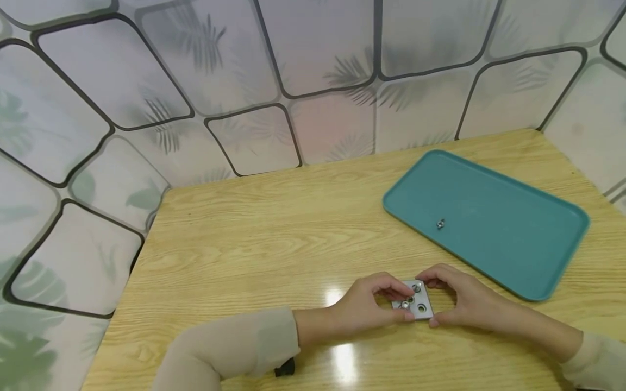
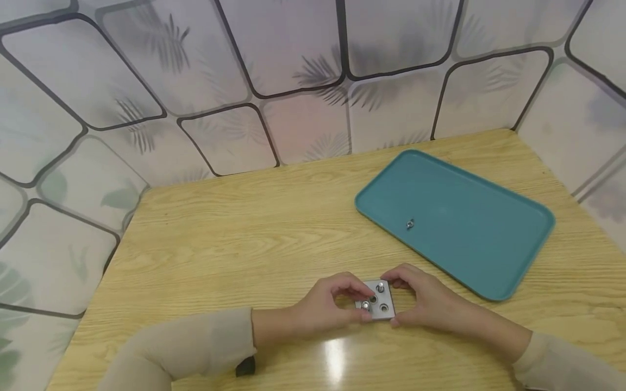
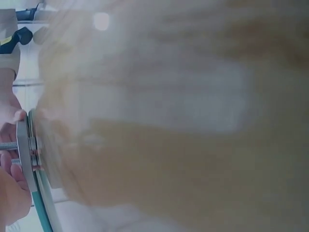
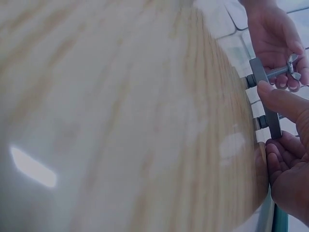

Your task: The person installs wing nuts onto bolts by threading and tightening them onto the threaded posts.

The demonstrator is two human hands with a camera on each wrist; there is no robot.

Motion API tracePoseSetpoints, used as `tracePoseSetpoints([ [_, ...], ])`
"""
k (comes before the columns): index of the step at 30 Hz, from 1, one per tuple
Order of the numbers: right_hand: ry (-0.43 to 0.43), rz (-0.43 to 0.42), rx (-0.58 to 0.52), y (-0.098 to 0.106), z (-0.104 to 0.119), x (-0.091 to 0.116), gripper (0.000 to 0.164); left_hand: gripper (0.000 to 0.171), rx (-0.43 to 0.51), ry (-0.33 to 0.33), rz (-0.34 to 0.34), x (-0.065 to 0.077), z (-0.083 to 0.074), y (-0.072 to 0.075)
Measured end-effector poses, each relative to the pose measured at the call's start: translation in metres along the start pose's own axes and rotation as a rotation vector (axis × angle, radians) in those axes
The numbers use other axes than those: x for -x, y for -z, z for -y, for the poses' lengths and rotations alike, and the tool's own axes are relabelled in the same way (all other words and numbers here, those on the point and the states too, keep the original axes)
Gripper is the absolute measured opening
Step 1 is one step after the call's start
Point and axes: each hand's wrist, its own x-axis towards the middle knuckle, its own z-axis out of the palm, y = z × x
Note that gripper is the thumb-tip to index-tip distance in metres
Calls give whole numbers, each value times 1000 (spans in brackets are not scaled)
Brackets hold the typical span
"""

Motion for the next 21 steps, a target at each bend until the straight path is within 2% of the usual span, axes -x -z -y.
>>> tracePoseSetpoints([
  [8, -23, 20, -4, 2, 2, 0, 63, 26, -41, -10, 69, -3, 0, 5],
  [13, -40, 23, -1, 3, 2, 0, 63, 25, 8, -31, 155, -5, -1, 8],
  [17, -44, 28, -9, 3, 3, 0, 64, 24, 69, -6, 209, -7, 2, 10],
  [21, -46, 26, -6, 3, 3, 0, 64, 24, 92, 39, 202, -9, 6, 11],
])
